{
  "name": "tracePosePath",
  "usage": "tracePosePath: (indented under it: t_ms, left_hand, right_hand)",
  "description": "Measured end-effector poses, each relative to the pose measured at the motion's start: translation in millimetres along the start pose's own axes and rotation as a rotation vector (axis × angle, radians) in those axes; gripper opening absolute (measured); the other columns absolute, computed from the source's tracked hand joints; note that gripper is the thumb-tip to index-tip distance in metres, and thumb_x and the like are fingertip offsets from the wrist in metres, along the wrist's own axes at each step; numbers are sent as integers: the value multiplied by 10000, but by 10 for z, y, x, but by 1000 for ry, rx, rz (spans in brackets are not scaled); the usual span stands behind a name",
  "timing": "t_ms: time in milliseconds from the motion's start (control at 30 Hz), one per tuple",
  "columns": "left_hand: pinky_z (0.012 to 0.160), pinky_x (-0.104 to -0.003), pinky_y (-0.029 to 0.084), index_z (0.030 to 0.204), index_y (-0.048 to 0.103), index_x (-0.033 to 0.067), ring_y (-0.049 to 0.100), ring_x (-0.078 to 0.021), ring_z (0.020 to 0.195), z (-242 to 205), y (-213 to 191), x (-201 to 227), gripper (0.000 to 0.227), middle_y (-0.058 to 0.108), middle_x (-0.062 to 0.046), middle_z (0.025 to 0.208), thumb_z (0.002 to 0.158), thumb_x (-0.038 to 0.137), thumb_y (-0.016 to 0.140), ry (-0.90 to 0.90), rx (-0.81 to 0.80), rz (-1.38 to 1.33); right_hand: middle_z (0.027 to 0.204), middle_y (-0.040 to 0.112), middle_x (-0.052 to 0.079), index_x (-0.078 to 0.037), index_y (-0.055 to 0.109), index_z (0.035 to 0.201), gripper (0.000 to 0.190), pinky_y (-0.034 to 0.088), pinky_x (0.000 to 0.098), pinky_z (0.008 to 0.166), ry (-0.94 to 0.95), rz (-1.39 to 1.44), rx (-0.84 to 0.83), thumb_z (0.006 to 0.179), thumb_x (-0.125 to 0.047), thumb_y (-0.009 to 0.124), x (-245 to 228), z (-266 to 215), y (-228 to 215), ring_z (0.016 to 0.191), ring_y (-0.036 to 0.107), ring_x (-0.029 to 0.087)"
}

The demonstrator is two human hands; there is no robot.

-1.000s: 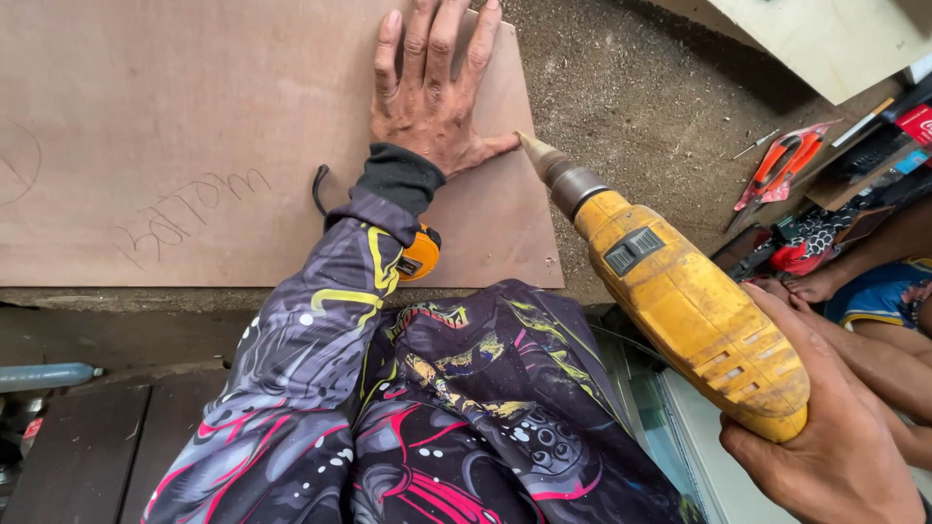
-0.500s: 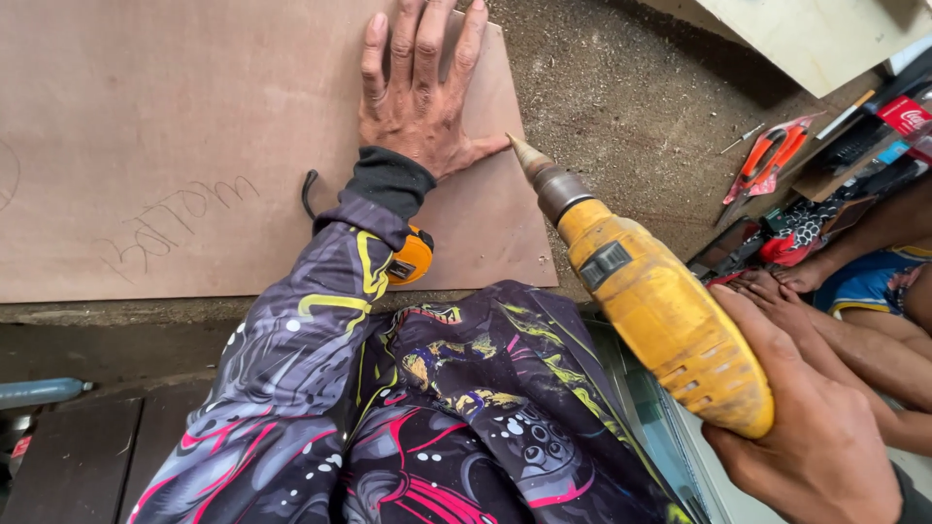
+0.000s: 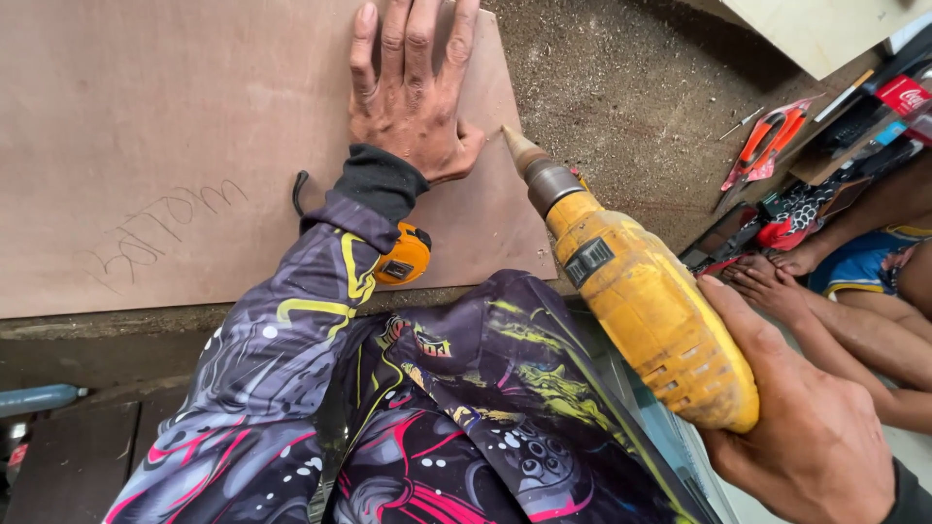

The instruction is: Measuring wooden boards with a tape measure, marking them with a pencil, and drilling holes using a power drill.

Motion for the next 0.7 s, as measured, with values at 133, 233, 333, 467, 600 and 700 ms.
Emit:
tracePosePath:
  t_ms: [133,233,333,467,600,700]
  left_hand:
    - [1197,-569,133,1627,455,42,373,-456,1440,-35,36,-7,1029,450,-284,1527,692,363,737,-3,1,-48]
    - [1207,-545,127,1629,454,71,408,-418,1442,-18,6,-30,1023,478,-254,1521,693,378,727,0,40,-8]
    - [1206,-527,149,1616,486,89,455,-388,1434,-30,-31,-15,1010,504,-227,1513,676,380,713,-6,64,21]
    - [1190,-562,167,1601,524,51,430,-416,1435,-26,-24,-13,957,488,-256,1520,720,357,742,-1,28,-19]
    - [1185,-552,197,1619,466,71,412,-400,1457,21,-84,0,1034,470,-237,1550,684,382,780,-20,-11,-6]
    - [1187,-531,219,1604,452,87,418,-354,1462,9,-118,-1,946,504,-178,1547,747,373,732,-37,6,26]
  right_hand:
    - [1502,574,211,-48,495,1505,859,355,423,1238,-105,-28,50,670,-135,678,-204,44,-118,1445,519,340]
    - [1512,568,179,-68,486,1510,891,352,415,1234,-102,-24,35,634,-89,648,-264,101,-151,1457,507,327]
    - [1528,555,135,-103,461,1531,973,347,405,1229,-82,-13,-14,578,-65,649,-181,82,-115,1483,473,305]
    - [1576,541,45,-139,413,1572,1074,502,372,1003,-10,-66,-85,536,-122,693,12,80,-2,1508,458,203]
    - [1587,517,-100,-293,364,1616,1186,479,384,1018,136,-158,-162,492,-237,739,241,11,83,1555,390,187]
    - [1558,550,-87,-259,382,1605,1141,449,299,1041,67,-125,-153,520,-241,736,208,46,38,1459,472,98]
Point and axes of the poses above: each hand's wrist, its own z-axis towards the middle knuckle, its own y-axis out of the palm, x = y × z, the point moved 10 cm from there along z, towards the middle knuckle
